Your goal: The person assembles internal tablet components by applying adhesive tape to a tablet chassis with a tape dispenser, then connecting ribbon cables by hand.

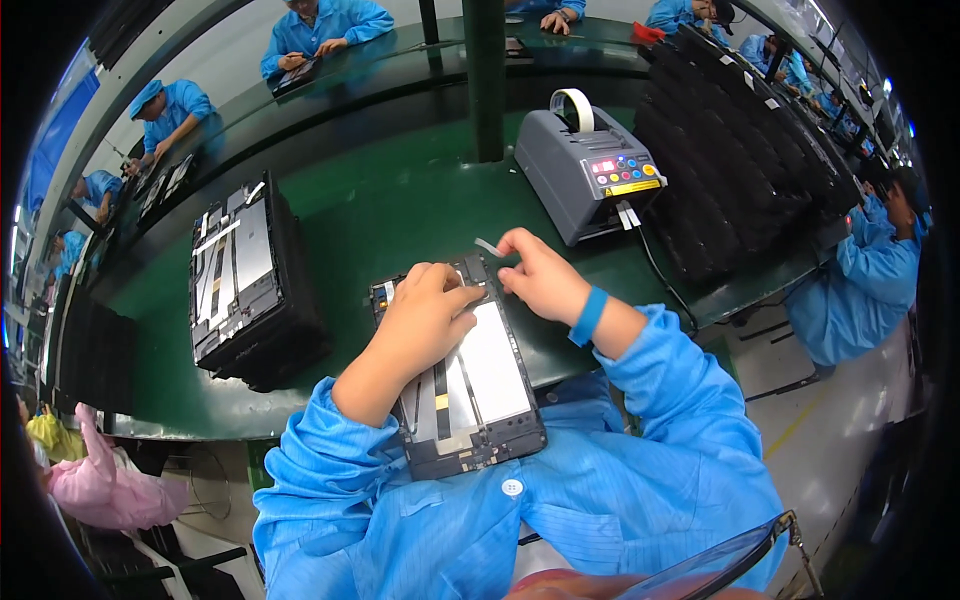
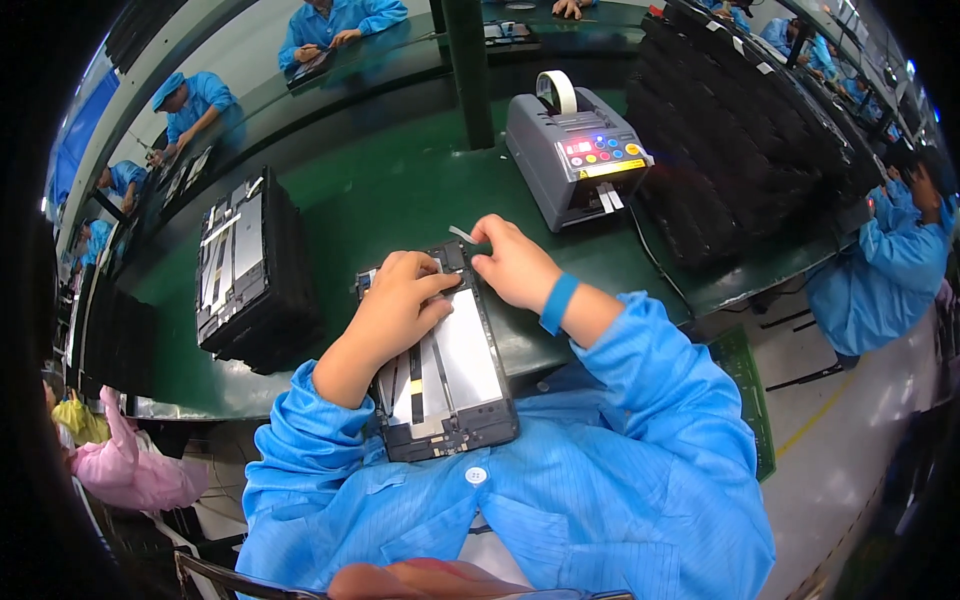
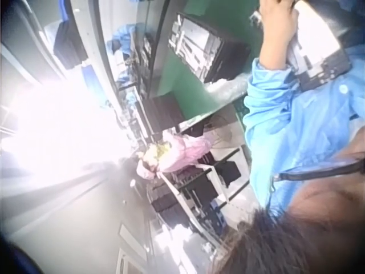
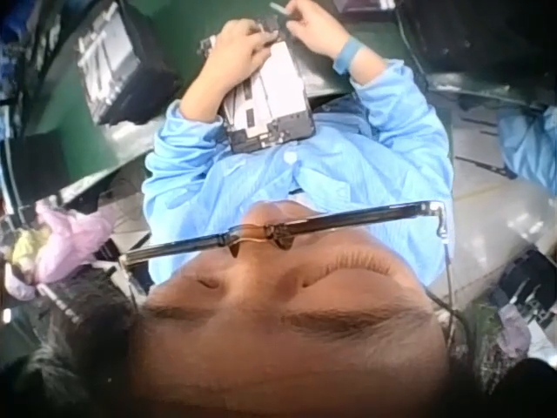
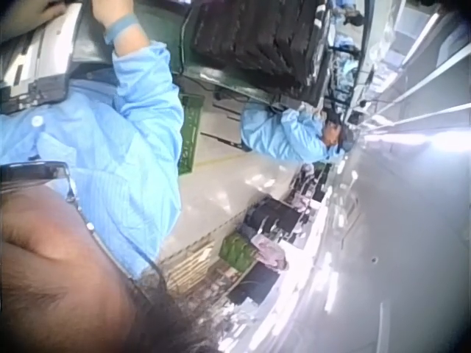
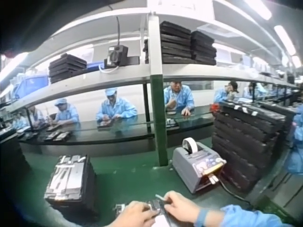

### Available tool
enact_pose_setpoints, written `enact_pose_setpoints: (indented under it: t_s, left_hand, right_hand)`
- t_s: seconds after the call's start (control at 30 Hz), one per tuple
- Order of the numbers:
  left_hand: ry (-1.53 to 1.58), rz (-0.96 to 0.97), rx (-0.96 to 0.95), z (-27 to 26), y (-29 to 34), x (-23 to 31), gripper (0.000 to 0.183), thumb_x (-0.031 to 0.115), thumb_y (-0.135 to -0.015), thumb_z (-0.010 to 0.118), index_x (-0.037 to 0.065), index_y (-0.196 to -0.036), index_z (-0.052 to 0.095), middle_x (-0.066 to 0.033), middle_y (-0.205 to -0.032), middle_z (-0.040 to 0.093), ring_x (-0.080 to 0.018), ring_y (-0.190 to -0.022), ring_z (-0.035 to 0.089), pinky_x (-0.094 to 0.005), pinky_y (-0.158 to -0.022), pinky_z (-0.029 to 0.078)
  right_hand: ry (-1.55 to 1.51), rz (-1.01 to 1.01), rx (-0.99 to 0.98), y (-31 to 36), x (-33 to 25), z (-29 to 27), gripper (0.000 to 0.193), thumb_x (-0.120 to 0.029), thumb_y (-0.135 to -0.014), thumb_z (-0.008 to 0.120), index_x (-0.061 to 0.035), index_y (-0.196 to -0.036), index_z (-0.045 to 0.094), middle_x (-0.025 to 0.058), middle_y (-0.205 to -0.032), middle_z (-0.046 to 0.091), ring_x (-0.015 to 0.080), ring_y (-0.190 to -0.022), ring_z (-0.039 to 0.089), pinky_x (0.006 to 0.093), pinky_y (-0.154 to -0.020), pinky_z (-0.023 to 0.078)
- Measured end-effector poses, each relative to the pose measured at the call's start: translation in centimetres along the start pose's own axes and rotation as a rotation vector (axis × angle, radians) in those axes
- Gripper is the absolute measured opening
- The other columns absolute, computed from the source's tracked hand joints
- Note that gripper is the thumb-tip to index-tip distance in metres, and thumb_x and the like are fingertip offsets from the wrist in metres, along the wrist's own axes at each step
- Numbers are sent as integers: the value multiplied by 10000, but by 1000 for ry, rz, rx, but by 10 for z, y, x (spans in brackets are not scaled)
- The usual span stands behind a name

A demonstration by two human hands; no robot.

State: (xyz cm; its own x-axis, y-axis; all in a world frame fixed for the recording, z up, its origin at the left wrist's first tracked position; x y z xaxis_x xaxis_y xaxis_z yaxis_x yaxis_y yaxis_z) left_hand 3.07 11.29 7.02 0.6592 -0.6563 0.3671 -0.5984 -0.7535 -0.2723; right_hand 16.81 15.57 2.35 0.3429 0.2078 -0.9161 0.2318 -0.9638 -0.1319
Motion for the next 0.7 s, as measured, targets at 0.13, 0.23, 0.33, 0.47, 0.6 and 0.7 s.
enact_pose_setpoints:
  t_s: [0.13, 0.23, 0.33, 0.47, 0.6, 0.7]
  left_hand:
    - [-10, 16, 58, -1, 5, -2, 308, 154, -734, 693, 124, -1040, 682, -99, -1068, 548, -290, -1050, 483, -386, -904, 418]
    - [-22, 14, 65, 0, 8, -5, 302, 157, -737, 693, 124, -1037, 683, -98, -1071, 548, -291, -1053, 479, -392, -903, 419]
    - [-40, 29, 88, -1, 9, -5, 322, 162, -730, 696, 127, -1049, 678, -97, -1077, 548, -288, -1059, 479, -392, -901, 418]
    - [-114, 66, 129, -2, 10, -4, 349, 212, -713, 697, 139, -1054, 674, -89, -1076, 550, -288, -1061, 479, -404, -904, 402]
    - [-253, 100, 162, -8, 9, 2, 326, 257, -695, 686, 151, -1003, 689, -97, -1041, 549, -263, -1044, 482, -394, -843, 394]
    - [-294, 114, 193, -10, 10, 6, 327, 265, -685, 686, 146, -990, 691, -102, -1023, 553, -259, -1023, 490, -383, -802, 393]
  right_hand:
    - [190, -27, -67, -28, 5, 14, 304, -115, -766, 657, -33, -1006, 488, 157, -983, 550, 279, -975, 550, 360, -824, 451]
    - [30, 32, -169, -31, 9, 20, 355, -135, -721, 696, -39, -995, 491, 137, -968, 537, 261, -916, 538, 338, -815, 443]
    - [17, 30, -199, -31, 6, 21, 398, -138, -685, 718, -43, -994, 485, 121, -961, 522, 239, -867, 518, 318, -796, 440]
    - [-42, 72, -230, -32, 10, 23, 418, -113, -676, 728, -41, -1002, 475, 104, -989, 498, 185, -816, 526, 296, -709, 457]
    - [-299, 259, -262, -24, 20, 23, 440, -97, -664, 738, -38, -1012, 475, 90, -996, 491, 149, -801, 535, 285, -651, 464]
    - [-285, 247, -257, -24, 20, 22, 432, -108, -681, 740, -33, -1017, 477, 96, -1007, 495, 145, -822, 543, 296, -681, 471]
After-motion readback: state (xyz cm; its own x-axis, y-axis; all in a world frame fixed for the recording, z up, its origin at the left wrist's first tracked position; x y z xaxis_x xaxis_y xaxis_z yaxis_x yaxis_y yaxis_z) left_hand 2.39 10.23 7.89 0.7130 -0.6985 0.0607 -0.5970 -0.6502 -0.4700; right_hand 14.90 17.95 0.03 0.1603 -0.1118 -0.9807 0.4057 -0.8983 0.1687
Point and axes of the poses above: each hand's wrist, its own y-axis away from the middle knuckle, its own z-axis out of the palm, x = y × z, the point moved 8 cm from there along -y, towards the middle knuckle
